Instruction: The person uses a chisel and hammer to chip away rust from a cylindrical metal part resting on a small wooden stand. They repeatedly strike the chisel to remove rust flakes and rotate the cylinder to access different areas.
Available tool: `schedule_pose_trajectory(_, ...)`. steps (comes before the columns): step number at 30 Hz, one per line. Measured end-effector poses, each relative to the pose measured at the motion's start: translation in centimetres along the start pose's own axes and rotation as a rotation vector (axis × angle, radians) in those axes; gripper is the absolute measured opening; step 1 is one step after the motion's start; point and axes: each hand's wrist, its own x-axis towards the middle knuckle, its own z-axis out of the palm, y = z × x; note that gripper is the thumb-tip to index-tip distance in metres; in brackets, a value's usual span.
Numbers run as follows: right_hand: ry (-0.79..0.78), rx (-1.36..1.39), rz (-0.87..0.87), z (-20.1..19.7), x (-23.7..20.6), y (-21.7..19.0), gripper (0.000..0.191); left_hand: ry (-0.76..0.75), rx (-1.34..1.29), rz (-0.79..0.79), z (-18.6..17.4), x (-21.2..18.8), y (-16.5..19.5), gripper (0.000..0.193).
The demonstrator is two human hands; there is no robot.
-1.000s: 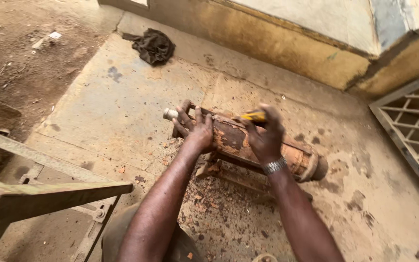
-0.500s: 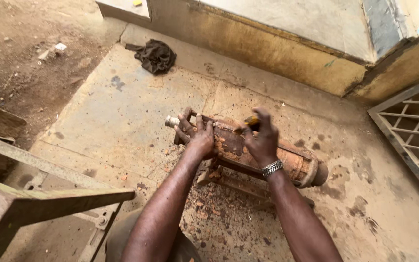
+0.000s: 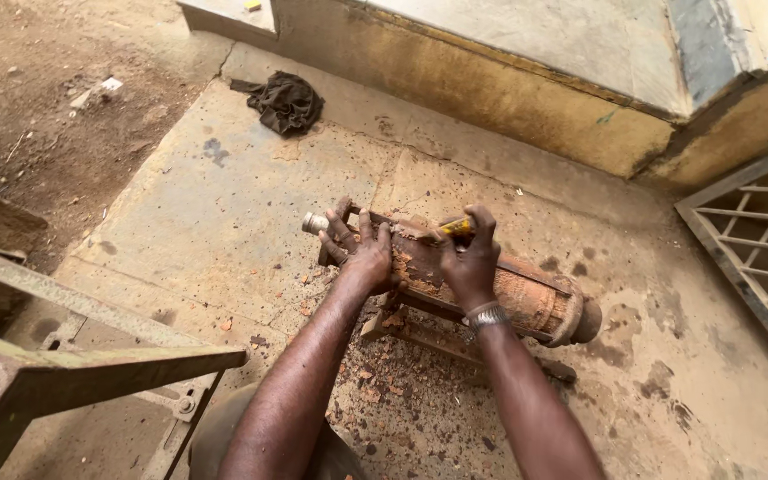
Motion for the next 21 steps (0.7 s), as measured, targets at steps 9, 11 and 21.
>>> schedule_pose_trajectory(9,-0.031,-0.088,0.004,1.0,0.0,-1.8,0.046,-0.009,-0.023,-0.027,-0.4,-0.3,0.3,0.110)
schedule_pose_trajectory(11,-0.088,-0.229,0.048,1.6,-0.4,-1.7,0.043,-0.009,-0.012,-0.021,-0.5,-0.5,0.3,0.112)
schedule_pose_trajectory(21,-0.008,-0.100,-0.113,1.3,-1.8,0.2,0.035,-0.006,-0.043,-0.013,0.0,-0.5,-0.1,0.121)
